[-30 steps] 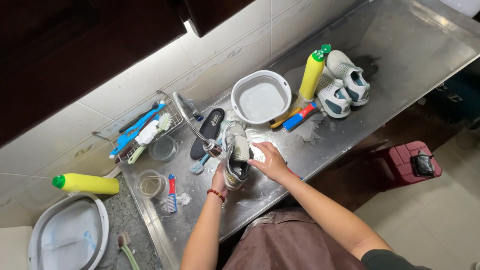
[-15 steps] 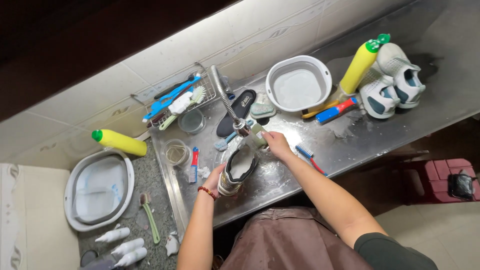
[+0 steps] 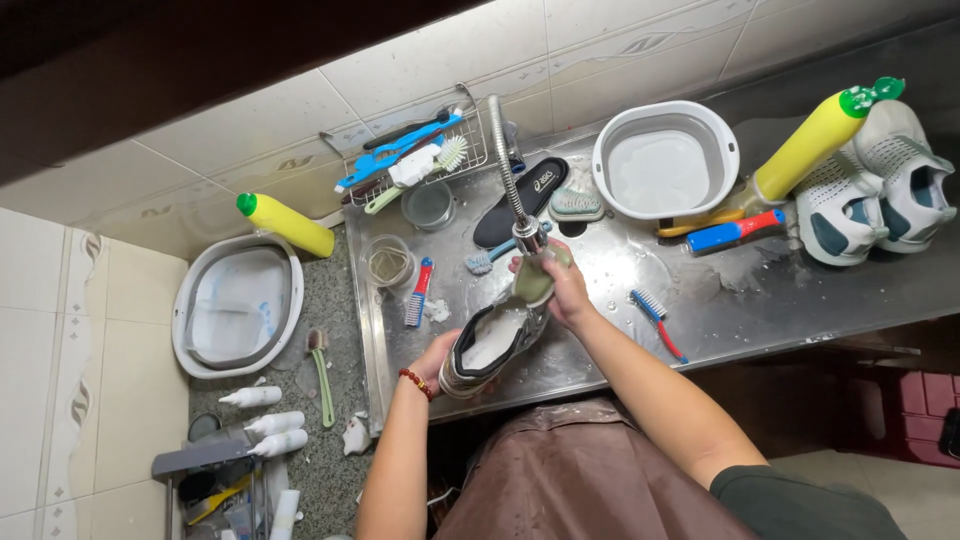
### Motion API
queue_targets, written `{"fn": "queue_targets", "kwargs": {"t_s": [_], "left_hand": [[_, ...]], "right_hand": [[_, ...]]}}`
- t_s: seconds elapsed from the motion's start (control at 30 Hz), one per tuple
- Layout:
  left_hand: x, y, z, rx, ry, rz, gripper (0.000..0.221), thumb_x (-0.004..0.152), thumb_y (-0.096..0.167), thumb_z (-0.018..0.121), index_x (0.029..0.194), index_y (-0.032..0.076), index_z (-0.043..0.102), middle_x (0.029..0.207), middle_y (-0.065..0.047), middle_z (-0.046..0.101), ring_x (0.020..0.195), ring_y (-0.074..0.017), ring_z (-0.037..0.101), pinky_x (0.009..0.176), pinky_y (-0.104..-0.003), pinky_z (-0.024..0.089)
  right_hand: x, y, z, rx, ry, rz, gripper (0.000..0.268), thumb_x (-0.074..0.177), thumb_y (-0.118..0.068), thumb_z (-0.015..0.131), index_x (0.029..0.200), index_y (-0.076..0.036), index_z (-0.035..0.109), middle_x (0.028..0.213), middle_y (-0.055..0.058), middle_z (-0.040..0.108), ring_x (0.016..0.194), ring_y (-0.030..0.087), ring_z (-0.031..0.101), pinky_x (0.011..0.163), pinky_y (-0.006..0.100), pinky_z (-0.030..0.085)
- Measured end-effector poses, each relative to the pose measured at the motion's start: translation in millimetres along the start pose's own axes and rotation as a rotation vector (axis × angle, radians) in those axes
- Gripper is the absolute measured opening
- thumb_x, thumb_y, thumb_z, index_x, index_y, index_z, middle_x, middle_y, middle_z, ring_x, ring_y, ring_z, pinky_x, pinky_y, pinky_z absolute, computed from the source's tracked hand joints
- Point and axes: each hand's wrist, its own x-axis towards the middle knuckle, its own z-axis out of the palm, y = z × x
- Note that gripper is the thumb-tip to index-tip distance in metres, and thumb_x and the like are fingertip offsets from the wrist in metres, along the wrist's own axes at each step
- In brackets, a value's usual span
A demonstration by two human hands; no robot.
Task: Cleaning a pair of sneakers using water, detergent, and various brushes at a sink.
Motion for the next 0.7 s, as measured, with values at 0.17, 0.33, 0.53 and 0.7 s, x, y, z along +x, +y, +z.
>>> {"fn": "queue_targets", "kwargs": {"t_s": [0.17, 0.33, 0.53, 0.7], "left_hand": [[46, -27, -37, -0.135, 0.157, 0.140, 0.035, 0.107, 0.028, 0.050, 0.122, 0.001, 0.066, 0.107, -0.015, 0.075, 0.090, -0.0240, 0.073, 0.081, -0.042, 0.060], [59, -24, -27, -0.140, 0.118, 0.153, 0.033, 0.106, 0.027, 0.050, 0.118, 0.000, 0.065, 0.105, -0.015, 0.075, 0.089, -0.0240, 0.072, 0.081, -0.041, 0.060], [84, -32, -50, -0.196, 0.099, 0.156, 0.037, 0.107, 0.029, 0.049, 0.120, 0.000, 0.066, 0.108, -0.014, 0.075, 0.093, -0.0228, 0.073, 0.086, -0.039, 0.060], [55, -11, 5, -0.326, 0.065, 0.122, 0.047, 0.101, 0.044, 0.050, 0.126, 0.005, 0.062, 0.117, -0.018, 0.072, 0.103, -0.0336, 0.071, 0.093, -0.054, 0.057]], "right_hand": [[13, -5, -17, 0.071, -0.113, 0.130, 0.030, 0.101, -0.037, 0.046, 0.110, -0.010, 0.056, 0.090, 0.016, 0.069, 0.071, 0.026, 0.068, 0.066, 0.043, 0.059], [34, 2, -34, -0.031, -0.004, 0.066, 0.024, 0.104, -0.034, 0.058, 0.097, -0.011, 0.056, 0.070, 0.003, 0.055, 0.049, 0.013, 0.048, 0.049, 0.033, 0.045], [40, -3, -34, -0.135, 0.116, 0.022, 0.028, 0.102, -0.034, 0.060, 0.090, -0.009, 0.056, 0.058, -0.002, 0.043, 0.044, 0.012, 0.036, 0.042, 0.030, 0.031], [55, -18, -54, -0.090, 0.207, -0.011, 0.030, 0.104, -0.037, 0.058, 0.095, -0.008, 0.059, 0.056, -0.004, 0.037, 0.042, 0.009, 0.029, 0.041, 0.029, 0.026]]}}
